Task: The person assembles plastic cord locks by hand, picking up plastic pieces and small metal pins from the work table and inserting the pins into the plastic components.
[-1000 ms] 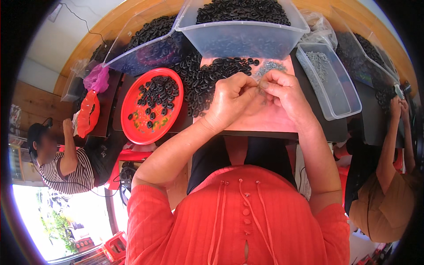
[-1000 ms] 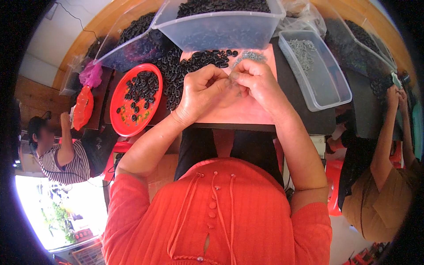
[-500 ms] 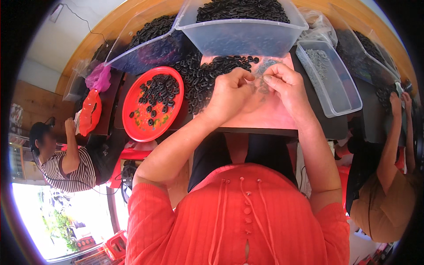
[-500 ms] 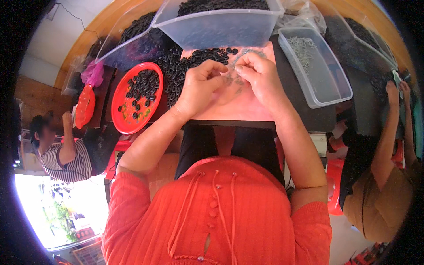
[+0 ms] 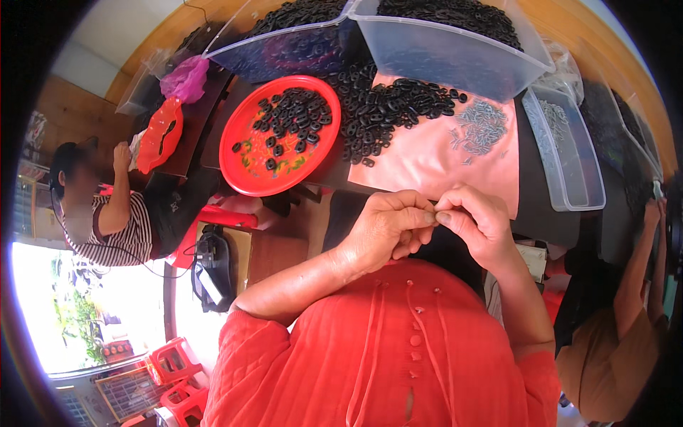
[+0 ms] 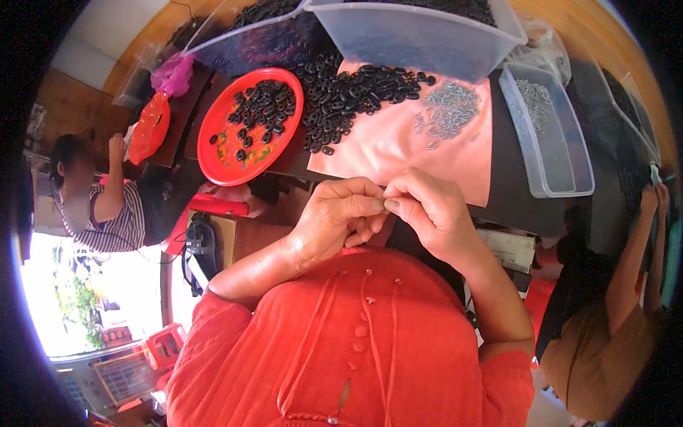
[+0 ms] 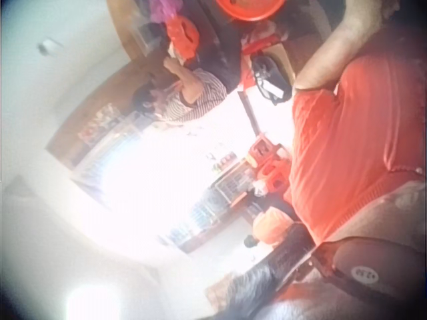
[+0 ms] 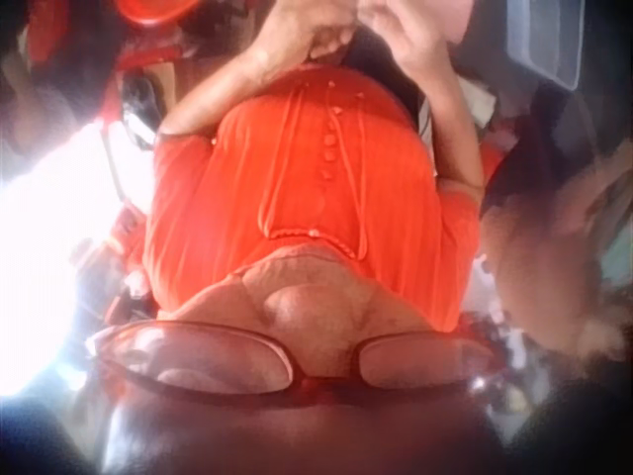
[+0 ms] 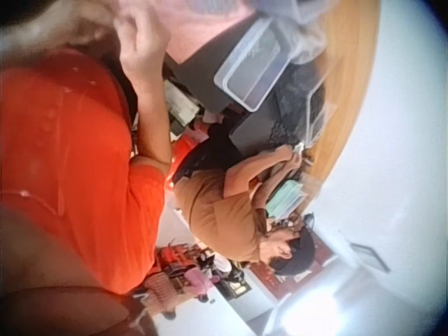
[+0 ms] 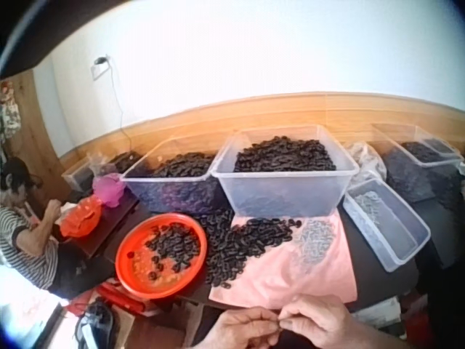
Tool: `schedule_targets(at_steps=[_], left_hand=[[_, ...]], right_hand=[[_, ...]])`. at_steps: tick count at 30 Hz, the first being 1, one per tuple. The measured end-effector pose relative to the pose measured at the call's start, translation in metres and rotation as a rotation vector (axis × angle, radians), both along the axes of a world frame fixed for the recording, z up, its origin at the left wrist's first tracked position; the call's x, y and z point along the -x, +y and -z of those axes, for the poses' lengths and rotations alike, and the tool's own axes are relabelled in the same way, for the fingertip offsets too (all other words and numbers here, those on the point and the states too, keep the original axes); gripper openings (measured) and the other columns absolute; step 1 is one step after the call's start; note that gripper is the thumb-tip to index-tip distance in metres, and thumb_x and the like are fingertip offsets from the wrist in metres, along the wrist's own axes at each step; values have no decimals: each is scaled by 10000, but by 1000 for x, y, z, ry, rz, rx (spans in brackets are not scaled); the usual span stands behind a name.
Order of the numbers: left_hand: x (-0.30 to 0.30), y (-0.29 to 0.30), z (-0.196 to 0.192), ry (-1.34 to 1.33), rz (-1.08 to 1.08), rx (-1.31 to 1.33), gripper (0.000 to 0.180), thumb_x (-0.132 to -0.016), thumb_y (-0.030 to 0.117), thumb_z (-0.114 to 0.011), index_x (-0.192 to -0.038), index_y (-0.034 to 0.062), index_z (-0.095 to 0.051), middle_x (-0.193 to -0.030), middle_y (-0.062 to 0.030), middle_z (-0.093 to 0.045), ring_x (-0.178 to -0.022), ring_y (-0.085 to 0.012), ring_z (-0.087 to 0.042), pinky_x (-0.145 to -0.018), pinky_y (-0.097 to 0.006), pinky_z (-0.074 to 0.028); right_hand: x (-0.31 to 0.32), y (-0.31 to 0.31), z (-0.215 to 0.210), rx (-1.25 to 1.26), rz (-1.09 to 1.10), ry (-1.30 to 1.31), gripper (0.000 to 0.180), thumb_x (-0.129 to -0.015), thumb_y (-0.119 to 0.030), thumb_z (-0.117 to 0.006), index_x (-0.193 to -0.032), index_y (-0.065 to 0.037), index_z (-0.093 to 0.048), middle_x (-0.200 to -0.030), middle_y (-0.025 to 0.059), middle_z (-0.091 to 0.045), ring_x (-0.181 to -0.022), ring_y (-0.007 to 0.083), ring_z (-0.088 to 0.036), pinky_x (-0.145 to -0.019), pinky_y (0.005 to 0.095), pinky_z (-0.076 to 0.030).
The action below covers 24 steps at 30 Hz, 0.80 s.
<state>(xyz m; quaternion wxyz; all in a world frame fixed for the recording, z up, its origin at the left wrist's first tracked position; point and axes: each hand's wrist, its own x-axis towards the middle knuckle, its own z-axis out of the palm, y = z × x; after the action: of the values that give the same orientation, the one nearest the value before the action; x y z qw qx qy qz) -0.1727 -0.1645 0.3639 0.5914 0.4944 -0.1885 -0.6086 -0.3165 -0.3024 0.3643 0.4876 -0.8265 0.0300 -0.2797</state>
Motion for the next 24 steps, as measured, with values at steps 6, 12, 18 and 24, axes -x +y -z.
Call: schedule_targets(at_steps=[6, 12, 18, 24], left_hand=[[-2, 12, 3, 96, -101, 11, 129, -930, 127, -603, -929, 2, -634, -683, -55, -595, -472, -84, -496, -394, -203, -336], [-32, 16, 7, -1288, -228, 403, 70, -849, 61, -666, -855, 7, -623, -741, -96, -580, -634, -221, -578, -552, -341, -448], [-78, -1, 1, -2036, -170, 277, 50, -745, 40, -650, -784, 47, -620, -819, -101, -530, -814, -300, -574, -615, -402, -510], [-89, -17, 1, -2193, 52, 334, 65, -716, 59, -639, -717, 51, -574, -804, -98, -537, -789, -295, -575, -605, -402, -511]], right_hand=[[-9, 9, 11, -91, -9, -18, 65, -855, 20, -671, -891, 17, -618, -781, 51, -579, -677, 130, -554, -610, 249, -427], [-21, -1, 4, 167, 29, -99, 74, -844, 34, -668, -892, 18, -614, -779, 71, -580, -683, 162, -567, -617, 277, -439], [-25, -27, 8, 189, 235, -48, 98, -803, 29, -689, -847, -19, -616, -767, 89, -569, -666, 233, -603, -595, 336, -460], [-19, -28, 15, 214, 285, -58, 99, -802, 34, -685, -840, -23, -613, -771, 81, -564, -654, 224, -601, -586, 331, -459]])
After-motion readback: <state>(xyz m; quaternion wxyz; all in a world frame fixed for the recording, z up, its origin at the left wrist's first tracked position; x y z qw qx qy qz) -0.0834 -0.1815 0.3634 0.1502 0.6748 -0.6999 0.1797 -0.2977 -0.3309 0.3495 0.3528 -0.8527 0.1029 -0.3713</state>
